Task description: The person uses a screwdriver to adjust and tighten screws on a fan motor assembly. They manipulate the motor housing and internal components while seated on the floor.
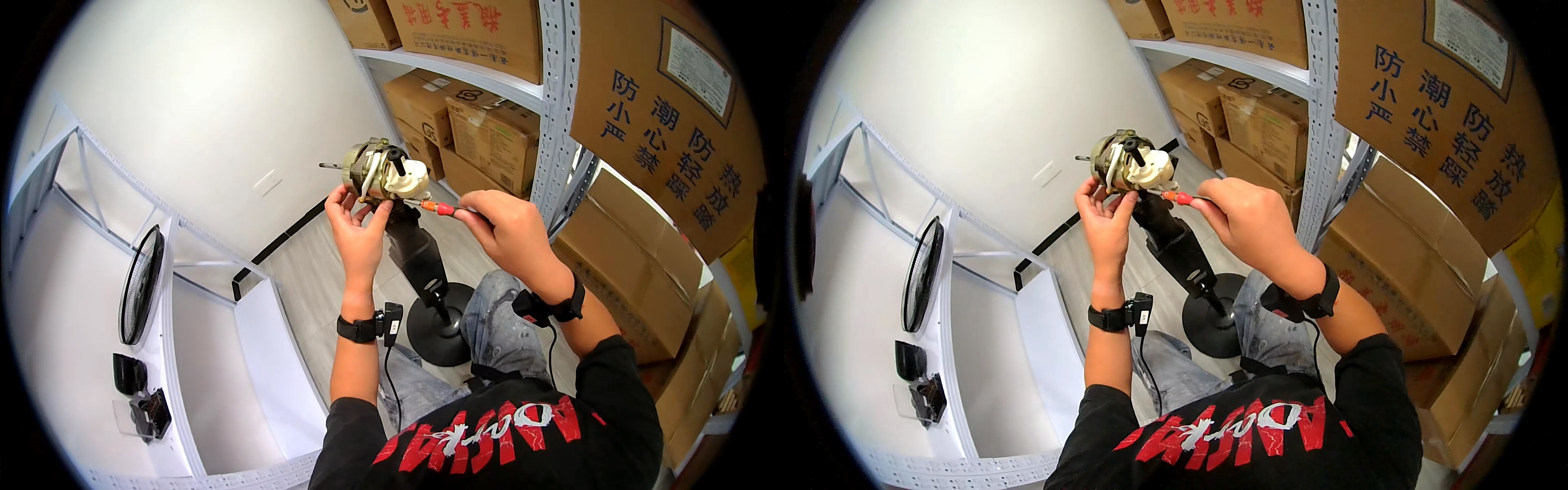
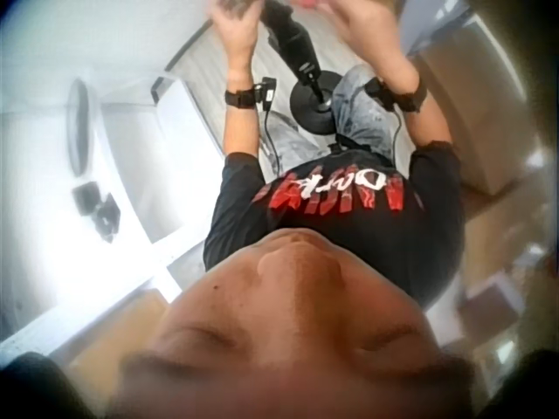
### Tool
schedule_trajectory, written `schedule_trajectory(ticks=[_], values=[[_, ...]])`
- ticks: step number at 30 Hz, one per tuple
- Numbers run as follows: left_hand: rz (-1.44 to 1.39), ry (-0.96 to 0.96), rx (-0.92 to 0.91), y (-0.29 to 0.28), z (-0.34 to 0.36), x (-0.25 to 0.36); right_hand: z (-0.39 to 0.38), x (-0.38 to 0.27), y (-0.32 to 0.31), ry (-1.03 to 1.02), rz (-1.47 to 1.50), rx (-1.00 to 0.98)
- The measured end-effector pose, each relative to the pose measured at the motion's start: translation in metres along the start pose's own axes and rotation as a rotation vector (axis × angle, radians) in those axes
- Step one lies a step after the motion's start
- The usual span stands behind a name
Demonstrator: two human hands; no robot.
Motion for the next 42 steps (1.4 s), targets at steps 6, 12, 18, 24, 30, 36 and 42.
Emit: schedule_trajectory(ticks=[6,12,18,24,30,36,42], values=[[-0.022,-0.003,0.008,0.001,-0.001,-0.001,0.0,-0.017,-0.002,-0.116,-0.105,-0.024],[-0.062,-0.009,0.006,-0.003,-0.001,-0.004,-0.004,-0.012,-0.005,-0.163,-0.185,0.04],[-0.047,-0.018,0.007,-0.003,0.0,-0.001,-0.001,-0.007,0.005,-0.043,-0.081,-0.017],[-0.044,-0.02,0.016,-0.002,-0.001,0.001,-0.003,-0.011,0.001,-0.12,-0.192,0.034],[-0.033,-0.011,0.02,-0.005,-0.001,-0.004,-0.004,-0.011,-0.001,-0.082,-0.195,0.041],[-0.033,-0.004,0.022,-0.002,0.0,-0.006,-0.004,0.0,0.01,0.037,-0.063,-0.065],[-0.015,0.007,0.012,-0.003,-0.002,-0.005,-0.004,-0.01,0.001,-0.094,-0.121,0.006]])
Point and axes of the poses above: each hand's wrist, its own z-axis towards the middle knuckle, its own y-axis out of the palm, x = y × z, the point moved 6 cm from there along z, towards the middle knuckle, and after that the axes turned 14 degrees about -x, right-handed, at the moved point
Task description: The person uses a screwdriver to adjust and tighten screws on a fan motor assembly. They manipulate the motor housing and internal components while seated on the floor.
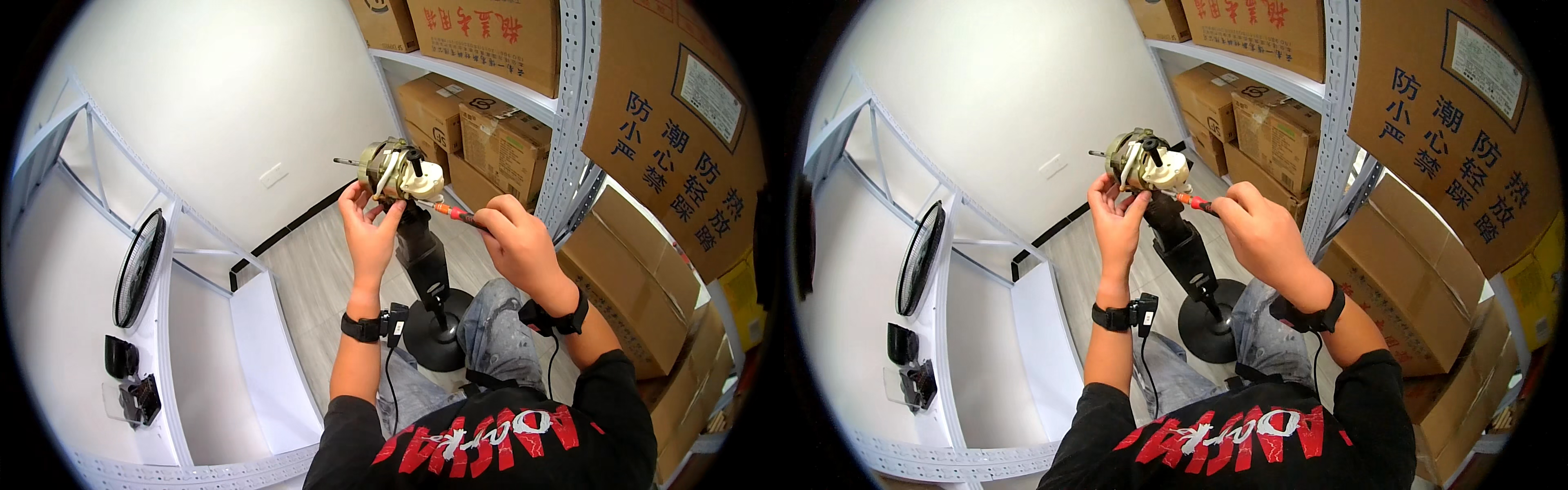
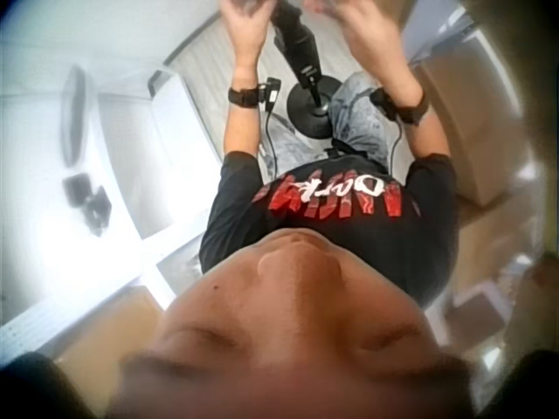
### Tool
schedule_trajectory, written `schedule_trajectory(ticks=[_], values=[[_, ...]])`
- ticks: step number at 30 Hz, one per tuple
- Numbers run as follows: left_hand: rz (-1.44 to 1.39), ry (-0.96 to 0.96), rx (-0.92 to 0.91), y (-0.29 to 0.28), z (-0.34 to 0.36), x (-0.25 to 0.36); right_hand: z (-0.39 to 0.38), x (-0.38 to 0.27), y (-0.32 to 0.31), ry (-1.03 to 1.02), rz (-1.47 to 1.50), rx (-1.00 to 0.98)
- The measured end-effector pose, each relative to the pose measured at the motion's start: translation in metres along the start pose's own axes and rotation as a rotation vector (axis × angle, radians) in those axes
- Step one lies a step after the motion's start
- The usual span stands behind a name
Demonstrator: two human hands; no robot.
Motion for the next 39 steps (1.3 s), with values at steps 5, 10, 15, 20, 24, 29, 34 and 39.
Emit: schedule_trajectory(ticks=[5,10,15,20,24,29,34,39], values=[[-0.02,-0.012,0.017,0.002,-0.002,0.001,0.001,0.001,-0.005,0.0,0.023,0.054],[-0.006,-0.006,0.01,0.002,0.0,0.0,-0.002,0.017,0.008,0.21,0.219,-0.06],[-0.024,-0.011,0.016,0.0,-0.002,0.003,0.007,-0.004,-0.001,0.11,0.107,-0.004],[-0.025,-0.017,0.013,0.004,-0.001,0.004,0.001,-0.003,-0.008,-0.065,-0.087,0.097],[-0.018,0.0,0.029,0.0,-0.001,0.002,0.001,0.004,0.0,0.099,0.021,-0.034],[-0.023,-0.005,0.015,0.0,-0.002,0.003,0.002,0.002,0.004,0.172,0.099,-0.091],[-0.024,-0.013,0.025,0.002,-0.002,0.002,0.003,-0.005,0.0,0.007,-0.024,-0.014],[-0.023,-0.009,0.031,0.003,-0.002,0.003,0.002,0.006,0.002,0.051,-0.005,-0.01]])
Point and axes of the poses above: each hand's wrist, its own z-axis towards the middle knuckle, its own y-axis out of the palm, x = y × z, the point moved 6 cm from there along z, towards the middle knuckle, and after that the axes turned 14 degrees about -x, right-handed, at the moved point
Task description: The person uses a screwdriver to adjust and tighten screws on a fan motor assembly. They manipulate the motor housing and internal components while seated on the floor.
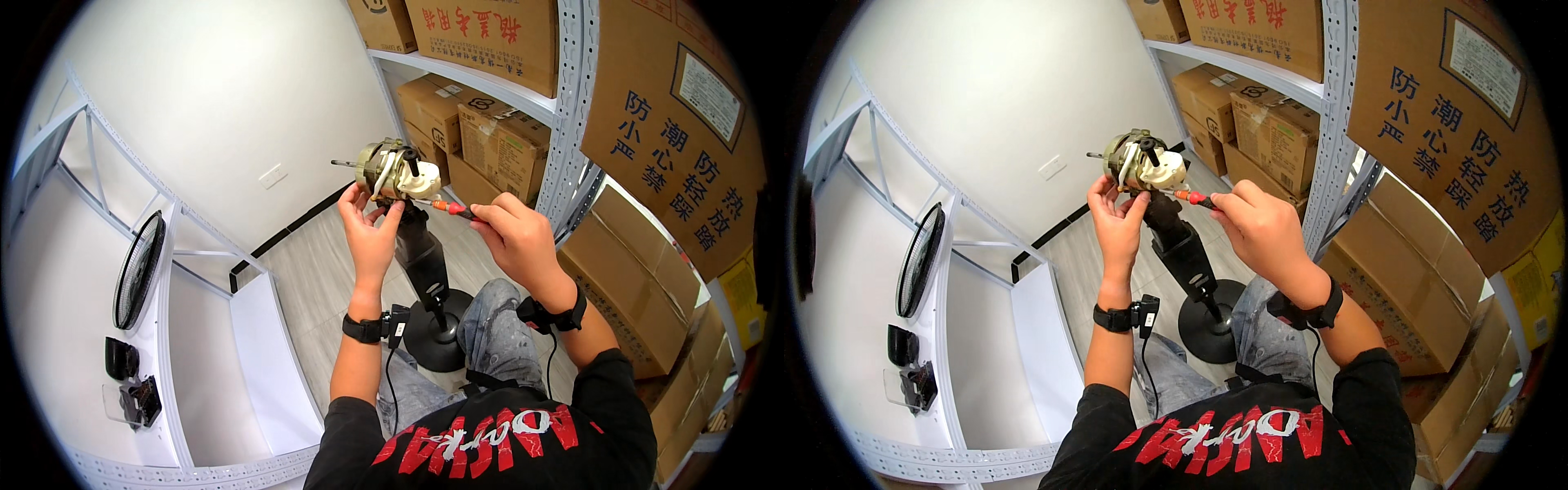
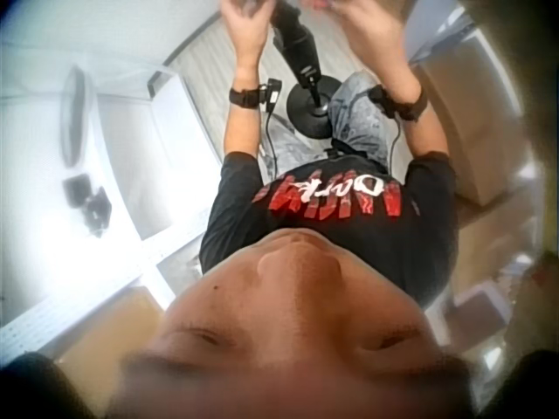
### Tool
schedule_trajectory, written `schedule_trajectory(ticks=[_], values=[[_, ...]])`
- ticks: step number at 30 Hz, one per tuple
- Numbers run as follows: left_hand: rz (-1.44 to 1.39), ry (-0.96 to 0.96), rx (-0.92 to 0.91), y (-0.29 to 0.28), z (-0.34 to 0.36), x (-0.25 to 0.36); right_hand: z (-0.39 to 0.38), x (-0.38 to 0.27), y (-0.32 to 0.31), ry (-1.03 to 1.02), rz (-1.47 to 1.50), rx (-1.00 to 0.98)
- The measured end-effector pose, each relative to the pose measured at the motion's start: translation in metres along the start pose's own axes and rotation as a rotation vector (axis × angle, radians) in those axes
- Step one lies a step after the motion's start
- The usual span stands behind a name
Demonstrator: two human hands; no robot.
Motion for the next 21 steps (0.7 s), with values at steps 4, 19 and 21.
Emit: schedule_trajectory(ticks=[4,19,21], values=[[0.001,-0.004,-0.004,0.0,0.0,0.001,0.001,0.003,0.004,0.057,0.108,-0.044],[0.003,0.004,0.003,-0.004,0.001,-0.002,0.004,0.006,0.007,0.099,0.223,-0.116],[-0.014,0.016,0.012,-0.002,0.001,0.0,0.005,0.006,0.007,0.129,0.215,-0.164]])
Point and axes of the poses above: each hand's wrist, its own z-axis towards the middle knuckle, its own y-axis out of the palm, x = y × z, the point moved 6 cm from there along z, towards the middle knuckle, and after that the axes turned 14 degrees about -x, right-handed, at the moved point
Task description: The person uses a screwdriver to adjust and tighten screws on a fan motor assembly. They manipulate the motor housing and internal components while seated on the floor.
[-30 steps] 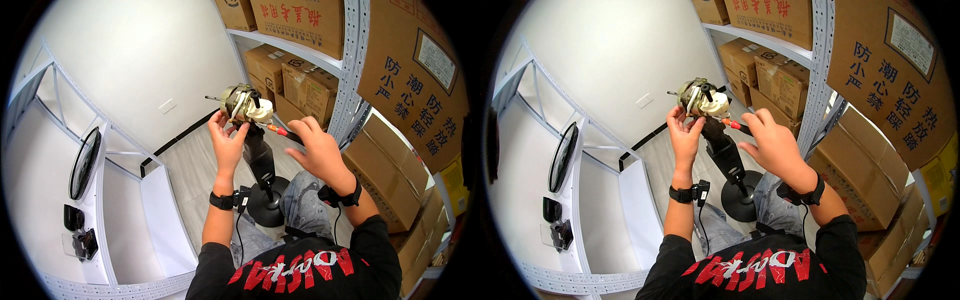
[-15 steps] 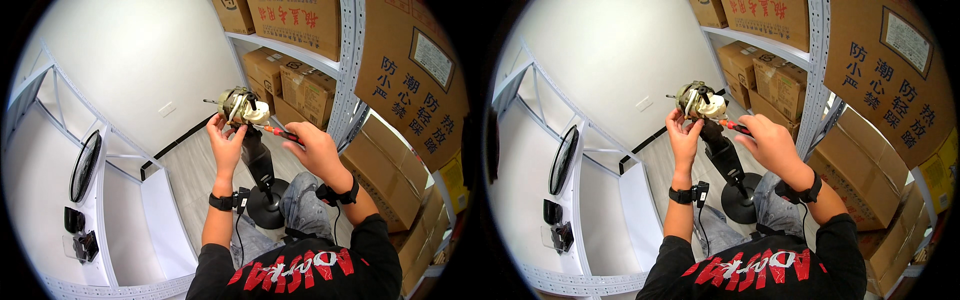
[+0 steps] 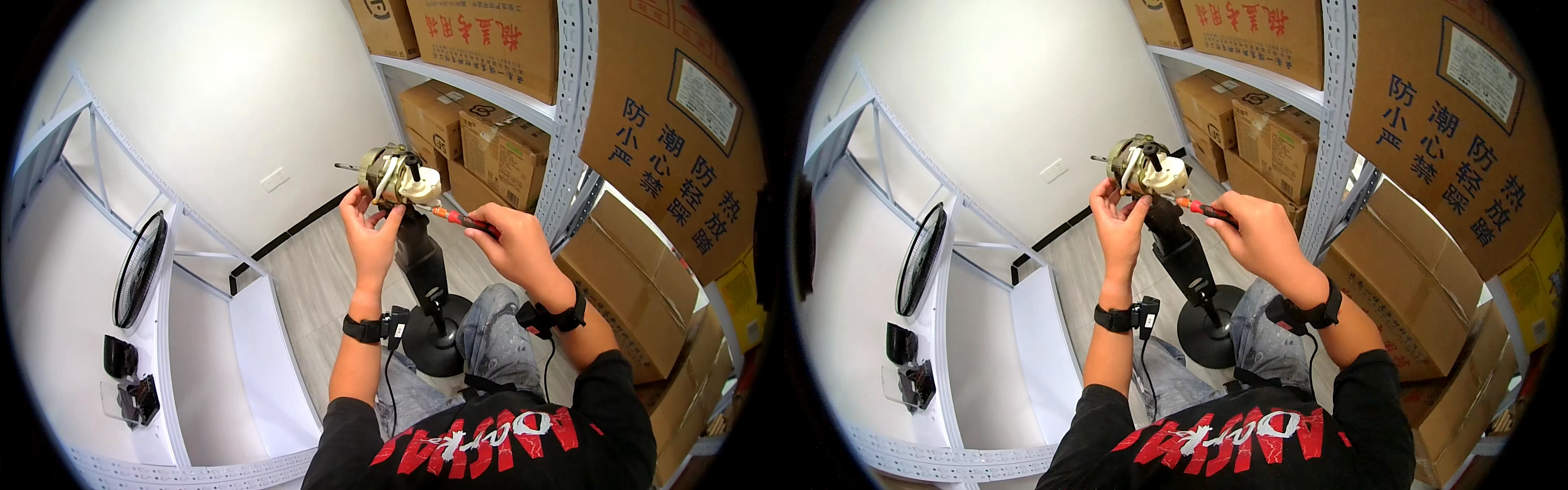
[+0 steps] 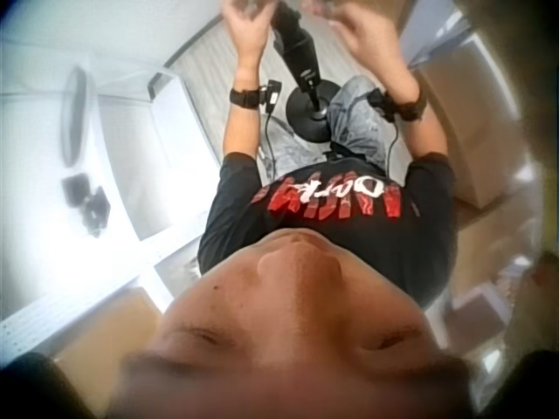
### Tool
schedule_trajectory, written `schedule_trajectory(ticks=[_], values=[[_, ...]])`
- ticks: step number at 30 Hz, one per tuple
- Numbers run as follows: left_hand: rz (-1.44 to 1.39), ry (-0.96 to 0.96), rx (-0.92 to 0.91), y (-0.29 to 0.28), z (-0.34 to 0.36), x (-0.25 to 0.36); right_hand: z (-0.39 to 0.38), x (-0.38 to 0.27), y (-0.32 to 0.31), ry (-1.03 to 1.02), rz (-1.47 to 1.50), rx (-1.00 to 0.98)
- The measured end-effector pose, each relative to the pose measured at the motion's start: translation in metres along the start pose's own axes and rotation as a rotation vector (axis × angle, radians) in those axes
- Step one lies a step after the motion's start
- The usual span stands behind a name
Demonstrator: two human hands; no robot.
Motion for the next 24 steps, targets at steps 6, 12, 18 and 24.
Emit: schedule_trajectory(ticks=[6,12,18,24], values=[[-0.004,-0.006,-0.016,0.002,-0.001,0.001,-0.005,-0.016,0.0,-0.151,-0.256,0.089],[0.036,-0.005,-0.041,0.0,0.0,-0.002,-0.003,-0.011,0.005,-0.174,-0.259,0.083],[0.006,0.001,-0.038,-0.001,0.001,-0.002,0.0,0.001,0.007,-0.067,-0.003,0.069],[-0.008,-0.005,-0.055,-0.003,0.001,-0.001,0.002,0.003,0.009,0.066,0.077,-0.022]])
Point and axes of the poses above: each hand's wrist, its own z-axis towards the middle knuckle, its own y-axis out of the palm, x = y × z, the point moved 6 cm from there along z, towards the middle knuckle, and after that the axes turned 14 degrees about -x, right-handed, at the moved point
